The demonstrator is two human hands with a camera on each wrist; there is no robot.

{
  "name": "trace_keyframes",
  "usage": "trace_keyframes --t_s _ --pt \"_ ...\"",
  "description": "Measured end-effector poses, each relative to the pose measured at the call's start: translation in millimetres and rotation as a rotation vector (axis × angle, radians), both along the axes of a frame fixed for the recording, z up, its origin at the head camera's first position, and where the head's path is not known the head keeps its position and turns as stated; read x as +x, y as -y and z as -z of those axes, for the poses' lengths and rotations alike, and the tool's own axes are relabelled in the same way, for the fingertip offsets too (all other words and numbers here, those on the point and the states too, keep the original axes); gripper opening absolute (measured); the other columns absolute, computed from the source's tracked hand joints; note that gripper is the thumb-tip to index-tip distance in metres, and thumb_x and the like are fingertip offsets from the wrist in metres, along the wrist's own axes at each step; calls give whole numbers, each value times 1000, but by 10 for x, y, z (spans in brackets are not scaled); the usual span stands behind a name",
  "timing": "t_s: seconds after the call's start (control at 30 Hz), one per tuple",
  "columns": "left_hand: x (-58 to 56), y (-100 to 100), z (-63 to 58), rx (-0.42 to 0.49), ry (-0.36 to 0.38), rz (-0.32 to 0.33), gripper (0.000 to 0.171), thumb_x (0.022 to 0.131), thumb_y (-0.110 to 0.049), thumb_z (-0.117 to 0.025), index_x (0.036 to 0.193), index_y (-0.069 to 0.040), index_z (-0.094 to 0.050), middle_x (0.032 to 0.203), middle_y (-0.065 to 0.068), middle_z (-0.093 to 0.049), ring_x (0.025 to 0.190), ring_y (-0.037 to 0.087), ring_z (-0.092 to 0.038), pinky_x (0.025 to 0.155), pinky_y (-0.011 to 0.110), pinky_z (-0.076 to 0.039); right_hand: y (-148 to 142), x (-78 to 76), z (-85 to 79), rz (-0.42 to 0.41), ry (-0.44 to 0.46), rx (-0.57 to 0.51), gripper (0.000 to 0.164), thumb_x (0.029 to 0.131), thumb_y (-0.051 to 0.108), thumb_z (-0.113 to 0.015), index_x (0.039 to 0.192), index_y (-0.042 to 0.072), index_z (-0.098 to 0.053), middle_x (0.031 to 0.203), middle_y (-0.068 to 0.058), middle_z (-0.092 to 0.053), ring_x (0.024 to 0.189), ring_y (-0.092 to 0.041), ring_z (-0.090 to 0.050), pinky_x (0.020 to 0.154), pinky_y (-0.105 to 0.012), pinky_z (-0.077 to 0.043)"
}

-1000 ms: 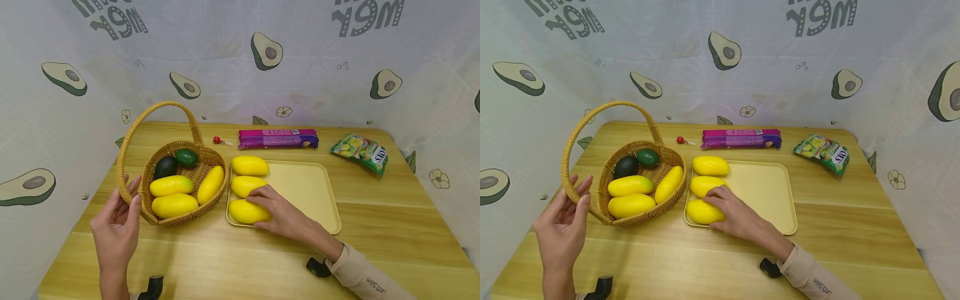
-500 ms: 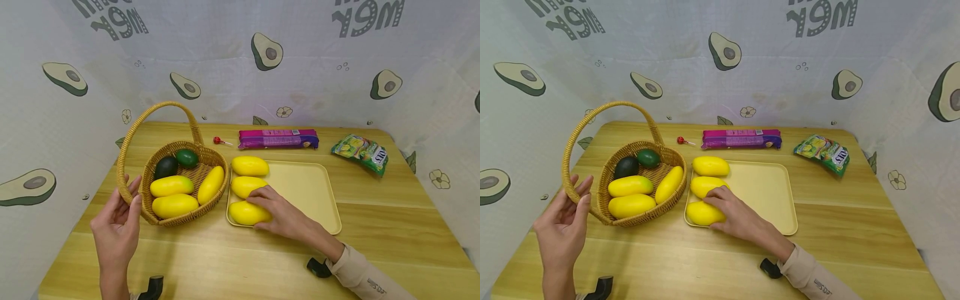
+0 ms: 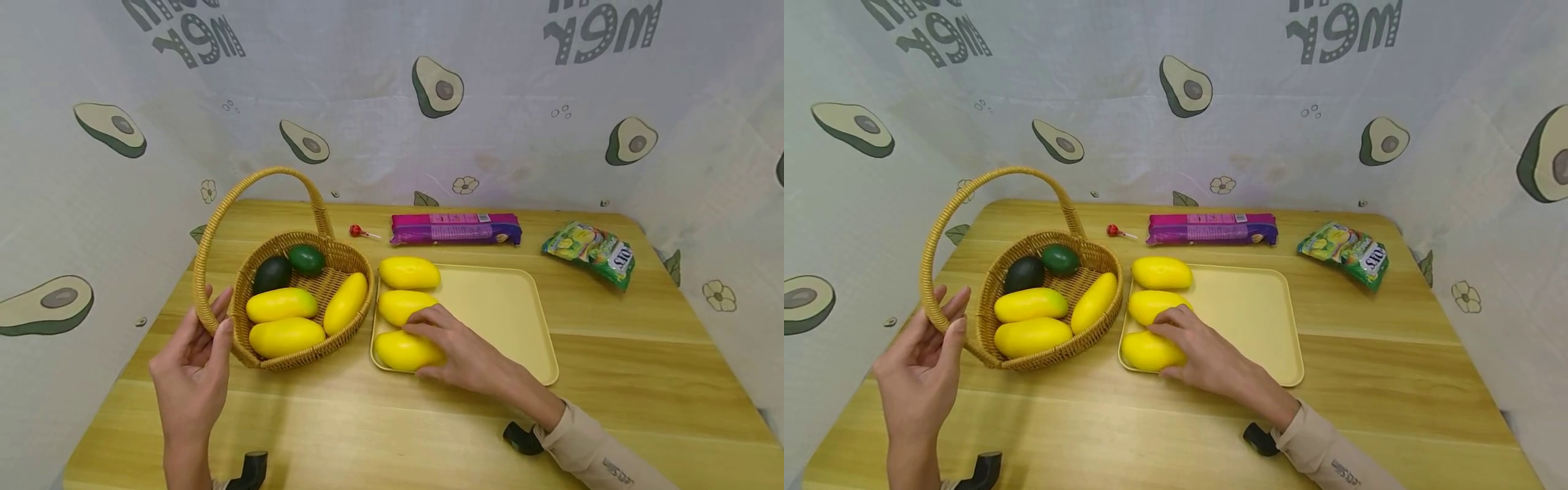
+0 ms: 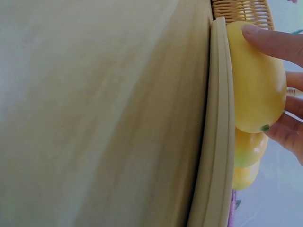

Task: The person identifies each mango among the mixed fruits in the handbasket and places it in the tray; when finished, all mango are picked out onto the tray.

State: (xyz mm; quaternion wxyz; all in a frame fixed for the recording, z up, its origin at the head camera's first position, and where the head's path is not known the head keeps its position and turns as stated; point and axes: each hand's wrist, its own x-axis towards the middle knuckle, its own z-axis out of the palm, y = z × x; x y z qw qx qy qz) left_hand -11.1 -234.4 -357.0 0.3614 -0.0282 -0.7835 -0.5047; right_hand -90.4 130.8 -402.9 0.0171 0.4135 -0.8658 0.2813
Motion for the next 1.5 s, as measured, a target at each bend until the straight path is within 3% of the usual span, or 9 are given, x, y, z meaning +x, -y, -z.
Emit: trace_keyframes --t_s 0.37,0.6,0.9,1.13,1.5 --pt "15 -1 -9 -14 -8 -6 54 99 15 -67 150 -4 -63 134 15 -74 122 10 -72 94 17 -58 15 40 -145 -3 -41 -19 67 79 23 -100 136 2 -72 136 -7 -62 128 -25 -57 110 -44 -58" --pt "21 -3 -3 -18 1 -10 55 99 16 -67 150 -4 -62 135 15 -74 122 8 -72 95 18 -59 28 13 -426 -65 -78 -86 66 82 24 -98 138 6 -70 139 -7 -63 129 -25 -59 105 -44 -61" --pt "29 -1 6 -32 -11 -15 56 99 16 -67 151 -6 -62 134 14 -74 121 6 -72 92 16 -59 167 -210 -782 -174 -8 -136 60 90 23 -92 143 6 -69 143 -7 -67 132 -26 -63 111 -47 -58" --pt "49 -11 11 -33 6 -25 58 98 16 -67 151 -8 -62 135 12 -75 119 2 -72 92 16 -59 332 -429 -890 -228 34 -109 57 94 25 -88 144 6 -68 138 -8 -70 129 -25 -65 112 -49 -56" --pt "58 -19 16 -40 -13 -24 58 97 17 -68 150 -7 -64 134 11 -75 119 3 -72 91 16 -59 653 -750 -1084 -372 92 -79 54 97 26 -84 144 4 -68 139 -6 -73 122 -16 -72 107 -34 -59"
